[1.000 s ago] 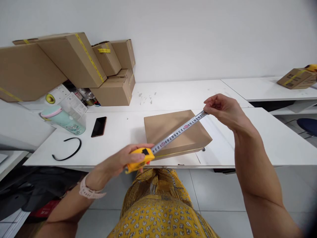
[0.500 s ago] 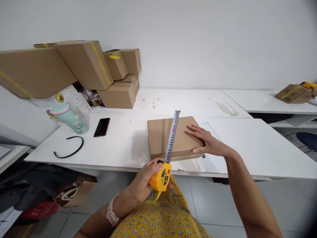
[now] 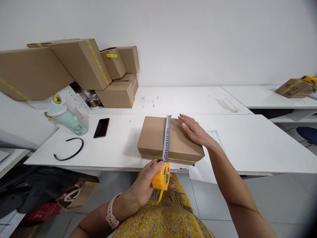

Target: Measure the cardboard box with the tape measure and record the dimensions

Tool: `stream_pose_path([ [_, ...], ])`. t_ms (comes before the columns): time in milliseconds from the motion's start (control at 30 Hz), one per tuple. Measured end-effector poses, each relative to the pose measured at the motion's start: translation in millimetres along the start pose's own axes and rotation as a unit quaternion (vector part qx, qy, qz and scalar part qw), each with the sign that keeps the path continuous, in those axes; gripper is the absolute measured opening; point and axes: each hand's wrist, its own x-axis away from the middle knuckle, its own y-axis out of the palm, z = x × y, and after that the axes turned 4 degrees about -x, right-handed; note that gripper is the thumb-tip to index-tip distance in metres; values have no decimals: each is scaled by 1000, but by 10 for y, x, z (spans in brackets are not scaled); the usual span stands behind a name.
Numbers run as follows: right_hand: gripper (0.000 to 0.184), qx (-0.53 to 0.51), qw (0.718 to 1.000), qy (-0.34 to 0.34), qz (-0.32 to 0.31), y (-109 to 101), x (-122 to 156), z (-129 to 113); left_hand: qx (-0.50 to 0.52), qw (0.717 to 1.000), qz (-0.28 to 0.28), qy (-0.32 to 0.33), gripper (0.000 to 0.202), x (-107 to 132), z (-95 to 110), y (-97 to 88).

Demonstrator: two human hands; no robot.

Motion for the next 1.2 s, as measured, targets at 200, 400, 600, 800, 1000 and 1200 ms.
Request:
stream_pose_path([
  [200,62,-9,998,-11,-60,107,-490,156,10,1000,15,-8,50,38,22,41],
  [400,54,42,996,22,-74,111,-546,59,7,1000,-11,-21,50,26,47,69],
  [600,50,70,995,34,-63,134,-524,5,-2,997,-68,-24,52,57,-21,131],
  [800,48,82,994,43,-54,157,-522,76,-1,996,-77,-36,55,61,-43,187],
  [1000,46,71,996,22,-45,171,-527,106,-8,996,-79,-40,56,63,-37,176],
  [1200,47,63,996,39,-50,158,-523,91,-8,997,-68,-38,55,62,-30,185],
])
